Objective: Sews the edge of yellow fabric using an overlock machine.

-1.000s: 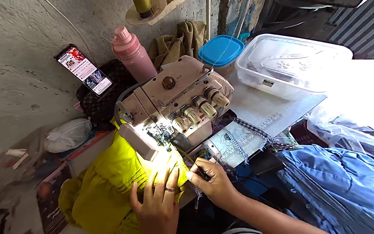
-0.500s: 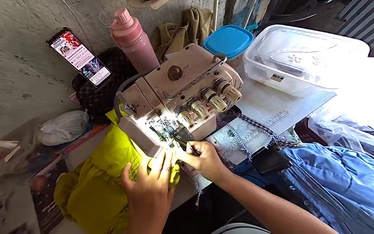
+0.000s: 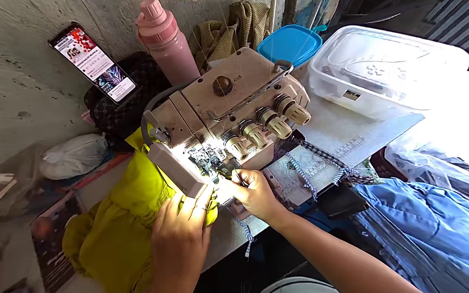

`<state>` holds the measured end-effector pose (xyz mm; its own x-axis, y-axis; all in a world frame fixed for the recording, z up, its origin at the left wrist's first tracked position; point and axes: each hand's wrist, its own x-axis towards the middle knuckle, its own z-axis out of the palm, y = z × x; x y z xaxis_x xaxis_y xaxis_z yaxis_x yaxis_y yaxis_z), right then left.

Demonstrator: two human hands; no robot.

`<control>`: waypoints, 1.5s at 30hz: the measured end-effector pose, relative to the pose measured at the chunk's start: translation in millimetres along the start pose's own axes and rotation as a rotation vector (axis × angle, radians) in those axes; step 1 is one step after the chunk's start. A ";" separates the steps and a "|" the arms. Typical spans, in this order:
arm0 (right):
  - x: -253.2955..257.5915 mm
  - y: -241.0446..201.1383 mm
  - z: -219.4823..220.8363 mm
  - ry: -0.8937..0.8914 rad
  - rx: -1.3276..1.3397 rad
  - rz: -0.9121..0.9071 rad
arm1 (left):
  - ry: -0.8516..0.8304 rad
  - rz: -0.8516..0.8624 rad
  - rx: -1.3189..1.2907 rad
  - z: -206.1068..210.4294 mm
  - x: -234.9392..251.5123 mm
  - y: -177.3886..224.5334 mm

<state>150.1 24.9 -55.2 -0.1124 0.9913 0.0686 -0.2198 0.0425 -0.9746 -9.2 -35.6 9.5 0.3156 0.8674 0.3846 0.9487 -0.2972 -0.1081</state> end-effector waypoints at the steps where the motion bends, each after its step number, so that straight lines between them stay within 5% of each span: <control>1: 0.1 -0.2 0.1 0.000 0.004 0.000 | -0.010 -0.006 -0.010 -0.2 2.0 -0.4; 9: -20.0 22.3 -8.1 0.049 -0.087 -0.167 | -0.030 -0.101 -0.072 6.0 21.9 -19.1; 14: -52.8 58.8 -33.9 -0.010 -0.492 -0.369 | -0.004 -0.212 -0.201 9.9 38.1 -34.1; 18: -64.1 30.5 -48.3 -0.124 -0.620 -0.226 | -0.016 -0.198 -0.172 11.6 21.4 -35.8; 26: -29.0 -38.8 -12.2 -0.076 -1.066 -0.658 | 0.053 -0.242 -0.170 5.4 -22.4 -14.4; 34: -19.6 -43.1 30.3 -0.021 -1.493 -0.732 | 0.092 -0.263 -0.179 3.1 -31.7 -5.6; 41: -20.6 -42.2 31.3 -0.012 -1.424 -0.679 | 0.114 -0.281 -0.224 3.0 -39.3 -5.9; 45: -45.1 -50.7 -2.1 -0.077 -1.170 -0.553 | 0.103 -0.208 -0.379 -14.8 -80.1 9.9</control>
<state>168.3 -21.8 -9.4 -0.3432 0.7993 0.4933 0.7132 0.5635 -0.4169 -25.3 -113.9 -8.9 0.0971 0.8856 0.4543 0.9112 -0.2627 0.3173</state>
